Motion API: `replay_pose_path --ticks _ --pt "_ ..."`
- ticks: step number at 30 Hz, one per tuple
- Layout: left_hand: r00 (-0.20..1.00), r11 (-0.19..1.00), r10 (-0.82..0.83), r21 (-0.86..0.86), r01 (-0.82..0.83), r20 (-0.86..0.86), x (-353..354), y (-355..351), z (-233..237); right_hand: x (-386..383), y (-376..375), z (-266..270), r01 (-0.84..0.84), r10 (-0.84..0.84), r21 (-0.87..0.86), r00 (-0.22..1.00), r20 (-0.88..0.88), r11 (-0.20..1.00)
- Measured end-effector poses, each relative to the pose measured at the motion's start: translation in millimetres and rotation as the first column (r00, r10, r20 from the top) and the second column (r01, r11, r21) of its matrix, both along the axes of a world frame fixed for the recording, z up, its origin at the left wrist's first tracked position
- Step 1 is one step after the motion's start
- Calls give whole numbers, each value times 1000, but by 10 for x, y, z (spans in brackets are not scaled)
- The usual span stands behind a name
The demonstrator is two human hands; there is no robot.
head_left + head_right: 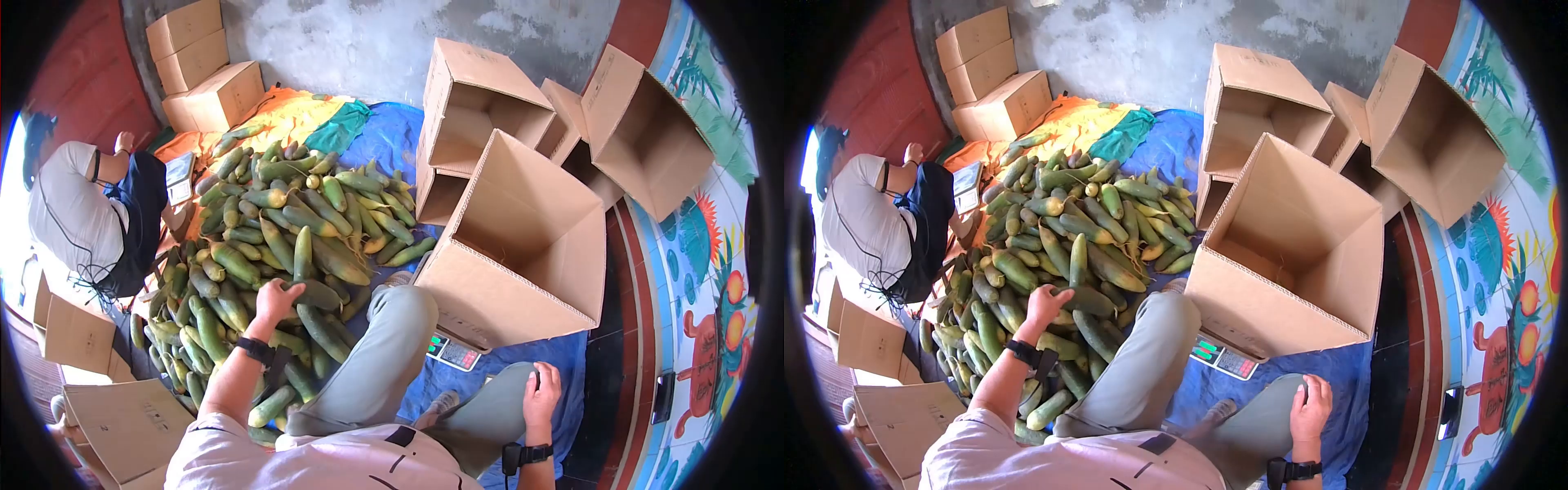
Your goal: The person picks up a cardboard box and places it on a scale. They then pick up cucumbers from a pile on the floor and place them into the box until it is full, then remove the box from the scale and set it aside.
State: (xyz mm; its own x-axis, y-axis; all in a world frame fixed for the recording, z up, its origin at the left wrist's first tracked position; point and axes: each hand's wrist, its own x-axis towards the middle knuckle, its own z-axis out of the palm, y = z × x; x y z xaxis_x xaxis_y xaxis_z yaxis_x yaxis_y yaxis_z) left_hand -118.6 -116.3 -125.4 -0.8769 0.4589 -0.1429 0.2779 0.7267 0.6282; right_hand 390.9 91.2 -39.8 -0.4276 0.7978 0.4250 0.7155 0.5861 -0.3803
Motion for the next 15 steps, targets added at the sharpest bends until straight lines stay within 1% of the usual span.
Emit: replay_pose_path --ticks 1,3,5,6,7,10,11,13,14,15 --pt "998 997 64 33 -63 -27 -12 7 81 -22 -23 25 -22 22 -5 1000 -17 1000" --pt "970 995 101 18 -100 -222 13 -25 251 -40 -63 80 -29 29 9 999 -25 1000" --pt "965 988 153 58 -143 -212 -81 -93 341 -43 -113 128 -36 37 15 999 -31 999" --pt "949 981 185 99 -165 -254 -199 -149 211 -44 -131 160 -35 35 3 997 -72 999" --pt "975 964 210 178 -196 -66 -82 -162 520 -54 -142 194 -34 33 -7 993 -115 999" --pt "981 933 191 311 -180 -7 -84 -217 740 -121 -163 360 -68 71 25 986 -149 997" --pt "981 906 186 378 -190 48 -28 -216 885 -163 -177 438 -67 70 26 987 -148 997" --pt "974 850 111 488 -197 199 39 -255 1134 -299 -208 628 -125 133 52 974 -182 991" --pt "973 848 112 491 -198 200 96 -264 1277 -360 -228 717 -145 156 70 972 -179 987" --pt "961 785 47 584 -204 273 169 -261 1425 -430 -255 815 -146 157 73 971 -179 987"
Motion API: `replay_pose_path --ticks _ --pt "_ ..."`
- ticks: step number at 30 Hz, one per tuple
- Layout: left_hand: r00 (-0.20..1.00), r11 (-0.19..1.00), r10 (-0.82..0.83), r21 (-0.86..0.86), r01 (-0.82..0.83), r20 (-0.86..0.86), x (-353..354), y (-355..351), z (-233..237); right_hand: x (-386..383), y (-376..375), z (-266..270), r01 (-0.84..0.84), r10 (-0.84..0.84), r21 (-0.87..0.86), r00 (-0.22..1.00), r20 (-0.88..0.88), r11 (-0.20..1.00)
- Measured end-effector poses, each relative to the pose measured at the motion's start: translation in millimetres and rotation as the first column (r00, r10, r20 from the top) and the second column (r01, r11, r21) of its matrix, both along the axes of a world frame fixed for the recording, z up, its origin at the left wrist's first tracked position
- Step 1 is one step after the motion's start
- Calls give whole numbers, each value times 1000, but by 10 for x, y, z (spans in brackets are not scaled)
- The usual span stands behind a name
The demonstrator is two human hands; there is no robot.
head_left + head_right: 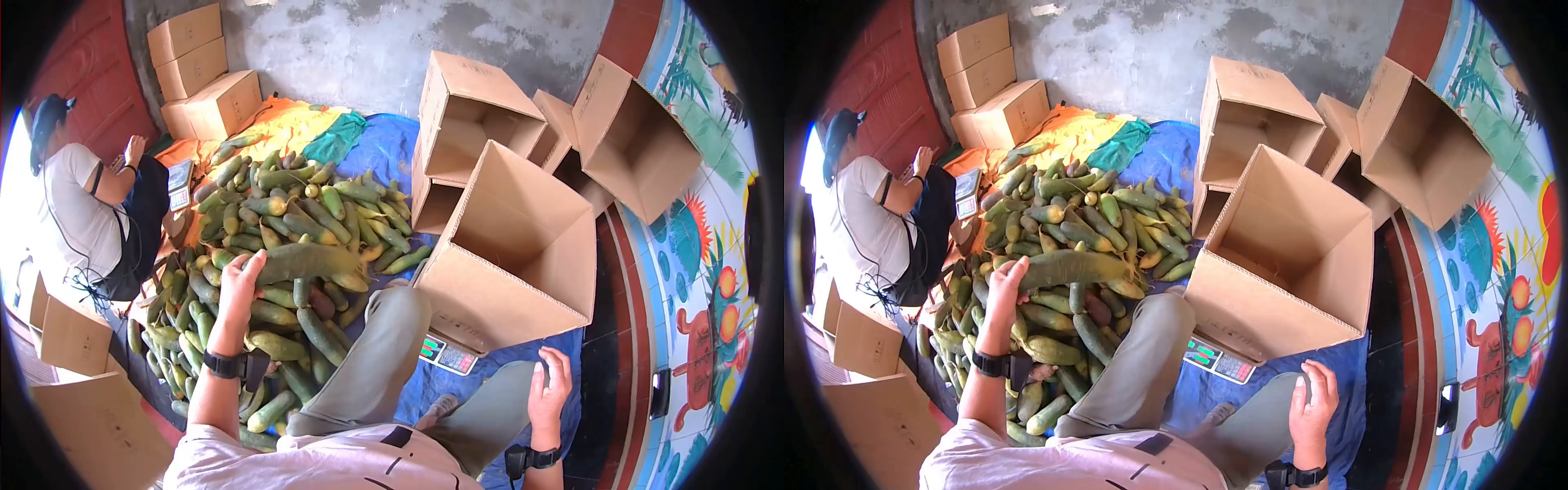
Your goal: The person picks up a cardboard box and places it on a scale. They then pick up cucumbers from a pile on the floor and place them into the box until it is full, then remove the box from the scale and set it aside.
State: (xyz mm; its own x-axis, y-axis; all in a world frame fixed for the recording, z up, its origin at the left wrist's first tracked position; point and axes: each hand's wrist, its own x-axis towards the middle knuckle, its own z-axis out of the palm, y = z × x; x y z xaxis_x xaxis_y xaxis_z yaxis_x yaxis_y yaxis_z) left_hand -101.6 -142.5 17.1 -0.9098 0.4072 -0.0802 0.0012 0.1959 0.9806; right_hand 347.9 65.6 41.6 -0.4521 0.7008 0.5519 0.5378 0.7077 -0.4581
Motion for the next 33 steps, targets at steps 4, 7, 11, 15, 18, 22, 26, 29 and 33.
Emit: replay_pose_path --ticks 4,7,11,15,18,22,26,29,33 --pt "983 926 -159 360 115 95 228 16 446 -227 -151 366 -93 95 97 995 -9 991" --pt "964 870 -220 477 124 150 481 78 642 -387 -264 599 -172 177 195 984 -7 966" --pt "813 743 -544 570 351 209 774 247 550 -550 -345 734 -277 269 242 961 65 930" --pt "672 683 -699 508 525 245 1096 511 513 -591 -319 718 -292 248 185 942 226 938" --pt "599 612 -775 474 634 201 1175 662 563 -462 -274 557 -260 224 113 939 260 959" --pt "493 482 -862 498 721 121 1274 937 561 -289 -142 619 -186 157 212 977 145 960" --pt "657 556 -737 410 723 -160 1364 1221 462 -79 75 723 3 -14 137 997 76 991" --pt "479 650 -607 -48 759 -634 1419 1389 432 -86 350 881 74 -79 -77 995 -65 994" --pt "331 678 -583 -219 702 -742 1517 1591 258 -99 780 977 212 -222 76 958 180 974"
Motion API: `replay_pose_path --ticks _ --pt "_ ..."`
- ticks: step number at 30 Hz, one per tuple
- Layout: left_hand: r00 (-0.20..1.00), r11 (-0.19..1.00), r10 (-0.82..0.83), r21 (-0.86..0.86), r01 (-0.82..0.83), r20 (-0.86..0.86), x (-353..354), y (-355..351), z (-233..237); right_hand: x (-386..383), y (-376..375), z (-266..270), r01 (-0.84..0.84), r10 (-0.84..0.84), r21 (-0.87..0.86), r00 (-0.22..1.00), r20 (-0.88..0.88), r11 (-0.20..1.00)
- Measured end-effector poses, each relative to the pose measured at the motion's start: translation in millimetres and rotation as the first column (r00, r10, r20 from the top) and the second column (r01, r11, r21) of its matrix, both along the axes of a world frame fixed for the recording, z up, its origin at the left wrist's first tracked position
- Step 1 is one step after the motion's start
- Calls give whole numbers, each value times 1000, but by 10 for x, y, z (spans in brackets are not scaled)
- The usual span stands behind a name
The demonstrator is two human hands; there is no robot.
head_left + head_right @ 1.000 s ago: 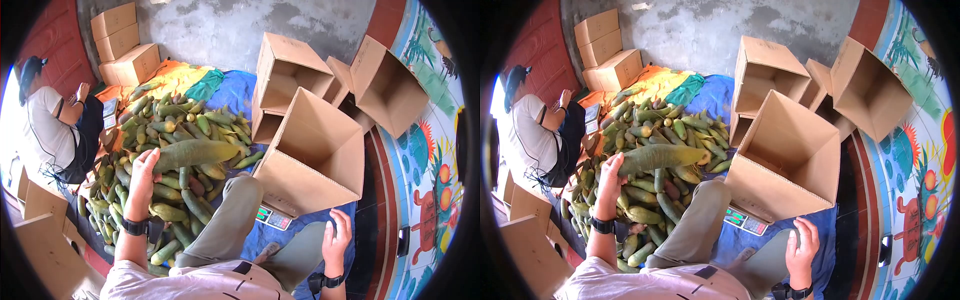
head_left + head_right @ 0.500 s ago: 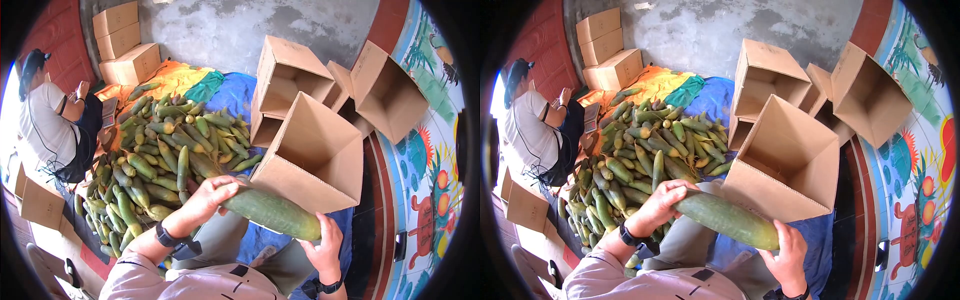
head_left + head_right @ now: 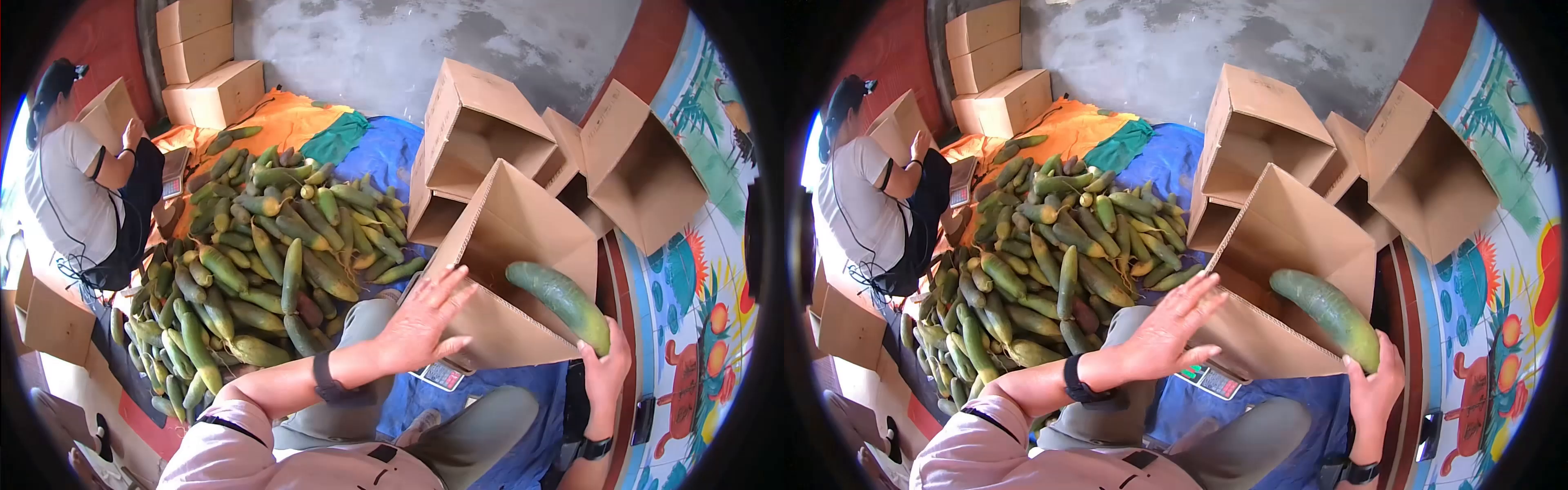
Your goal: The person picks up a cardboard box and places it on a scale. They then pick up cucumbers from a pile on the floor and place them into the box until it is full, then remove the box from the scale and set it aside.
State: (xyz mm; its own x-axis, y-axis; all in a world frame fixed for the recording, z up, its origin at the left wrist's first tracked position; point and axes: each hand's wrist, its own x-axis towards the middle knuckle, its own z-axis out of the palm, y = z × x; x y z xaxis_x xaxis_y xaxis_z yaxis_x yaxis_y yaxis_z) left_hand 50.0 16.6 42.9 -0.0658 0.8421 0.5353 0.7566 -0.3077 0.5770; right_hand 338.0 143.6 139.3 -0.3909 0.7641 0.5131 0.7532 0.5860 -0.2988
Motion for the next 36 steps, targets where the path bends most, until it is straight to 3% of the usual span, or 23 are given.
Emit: replay_pose_path --ticks 2,4,5,7,8,9,11,16,18,19,24,25,27,29,32,36 --pt "998 1000 28 0 -28 -51 31 42 -55 -79 188 21 7 -9 22 994 105 1000" --pt "991 998 64 13 -63 -119 30 67 -94 -164 386 -25 8 -23 44 937 349 999" --pt "991 998 68 9 -67 -115 27 70 -98 -214 476 -56 4 -18 40 935 354 999" --pt "988 997 72 -2 -73 -137 -2 57 -118 -394 664 -166 -72 98 -72 857 506 995" --pt "988 997 78 -8 -80 -132 13 46 -107 -497 749 -203 -15 124 -176 770 627 984" --pt "987 997 71 0 -72 -143 19 43 -97 -561 799 -249 -21 133 -182 766 629 983" --pt "986 997 70 1 -71 -152 15 42 -94 -666 868 -347 44 226 -358 703 675 933" --pt "983 998 53 -10 -55 -175 16 55 -113 -544 1121 -700 -144 401 -445 723 563 884" --pt "984 998 54 -20 -58 -169 15 65 -103 -513 1196 -632 -49 305 -489 833 461 871" --pt "985 998 57 -25 -62 -165 16 67 -100 -519 1194 -582 55 167 -559 926 338 827" --pt "989 998 61 -7 -62 -135 31 70 -122 -652 613 -237 -128 192 -508 978 76 852" --pt "990 998 69 4 -69 -125 29 58 -119 -657 503 -273 -128 195 -512 978 78 849" --pt "994 998 57 20 -56 -92 -20 24 -118 -606 263 -380 -274 294 -215 953 72 938" --pt "997 999 42 38 -39 -65 -99 -26 -133 -583 34 -334 -211 259 -232 945 198 949" --pt "968 963 243 105 -249 59 -347 -131 -287 -444 -85 -475 -205 228 -114 937 263 972" --pt "869 872 490 -43 -488 73 -867 -287 -871 -258 -60 -607 -166 170 -36 957 236 986"
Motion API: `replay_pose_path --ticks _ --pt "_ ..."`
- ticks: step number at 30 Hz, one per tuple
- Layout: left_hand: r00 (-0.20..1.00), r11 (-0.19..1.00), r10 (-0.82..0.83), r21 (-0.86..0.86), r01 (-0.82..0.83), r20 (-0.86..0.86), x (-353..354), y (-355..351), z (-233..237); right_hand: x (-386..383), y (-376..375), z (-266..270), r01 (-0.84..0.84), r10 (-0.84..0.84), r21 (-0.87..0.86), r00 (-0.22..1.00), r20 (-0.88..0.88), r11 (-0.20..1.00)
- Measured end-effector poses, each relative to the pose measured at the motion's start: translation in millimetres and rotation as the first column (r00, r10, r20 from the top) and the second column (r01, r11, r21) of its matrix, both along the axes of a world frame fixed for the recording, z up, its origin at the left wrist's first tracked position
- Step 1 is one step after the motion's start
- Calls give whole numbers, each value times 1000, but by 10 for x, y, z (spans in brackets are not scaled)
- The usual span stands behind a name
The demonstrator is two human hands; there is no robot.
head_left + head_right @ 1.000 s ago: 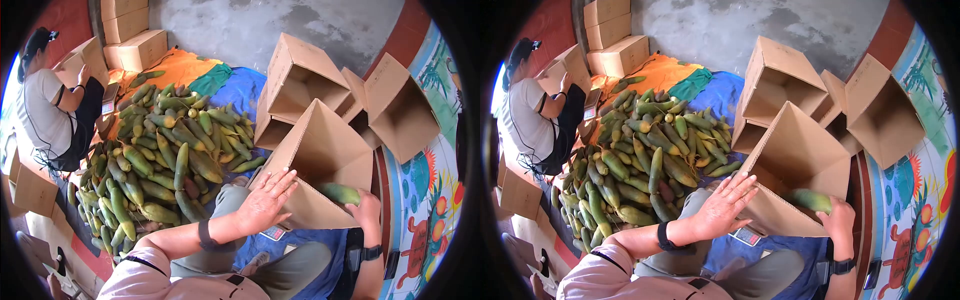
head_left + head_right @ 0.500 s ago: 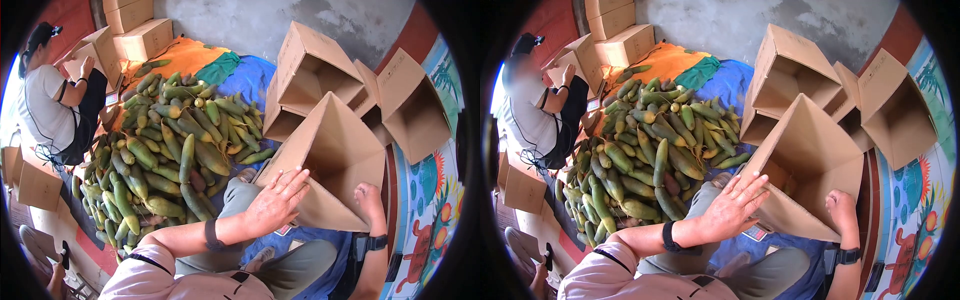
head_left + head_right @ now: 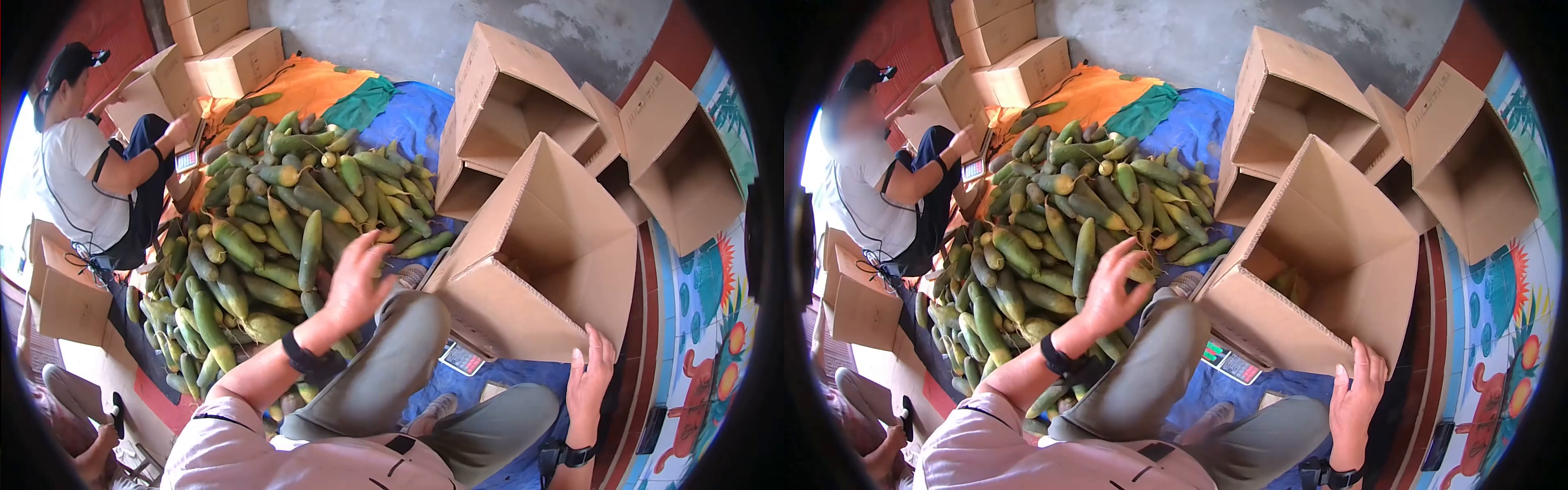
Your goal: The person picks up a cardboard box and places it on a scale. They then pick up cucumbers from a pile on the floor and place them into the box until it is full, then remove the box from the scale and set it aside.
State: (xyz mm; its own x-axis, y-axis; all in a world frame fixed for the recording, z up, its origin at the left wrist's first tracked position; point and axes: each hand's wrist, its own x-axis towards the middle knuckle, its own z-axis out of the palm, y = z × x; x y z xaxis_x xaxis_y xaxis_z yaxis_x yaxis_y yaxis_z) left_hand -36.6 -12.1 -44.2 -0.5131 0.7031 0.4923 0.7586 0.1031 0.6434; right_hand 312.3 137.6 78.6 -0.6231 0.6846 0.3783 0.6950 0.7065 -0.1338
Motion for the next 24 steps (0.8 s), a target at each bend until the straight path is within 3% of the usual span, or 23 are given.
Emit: replay_pose_path --ticks 4,7,9,10,12,13,15,23,24 --pt "955 947 280 -192 -257 103 -558 -213 -1053 8 -23 -100 9 -11 79 999 30 997" --pt "837 790 533 -428 -439 125 -854 -401 -1729 32 -4 -120 4 -7 67 999 39 998" --pt "761 634 648 -576 -516 32 -926 -456 -1855 28 2 -135 11 -14 79 999 35 997" --pt "764 637 644 -576 -512 33 -952 -482 -1872 20 7 -143 10 -13 91 999 31 996" --pt "681 487 731 -734 -473 46 -1005 -498 -1899 4 13 -155 22 -25 95 999 22 995" --pt "685 492 727 -733 -470 49 -1023 -504 -1912 2 16 -159 29 -31 97 999 13 995" --pt "722 391 687 -800 -455 -75 -1045 -489 -1912 13 29 -173 36 -38 103 999 14 994" --pt "718 371 691 -813 -449 -81 -1212 -459 -2040 -50 62 -181 55 -50 177 998 -30 983" --pt "694 433 717 -823 -367 67 -1261 -489 -2045 -57 64 -175 58 -52 179 998 -38 982"
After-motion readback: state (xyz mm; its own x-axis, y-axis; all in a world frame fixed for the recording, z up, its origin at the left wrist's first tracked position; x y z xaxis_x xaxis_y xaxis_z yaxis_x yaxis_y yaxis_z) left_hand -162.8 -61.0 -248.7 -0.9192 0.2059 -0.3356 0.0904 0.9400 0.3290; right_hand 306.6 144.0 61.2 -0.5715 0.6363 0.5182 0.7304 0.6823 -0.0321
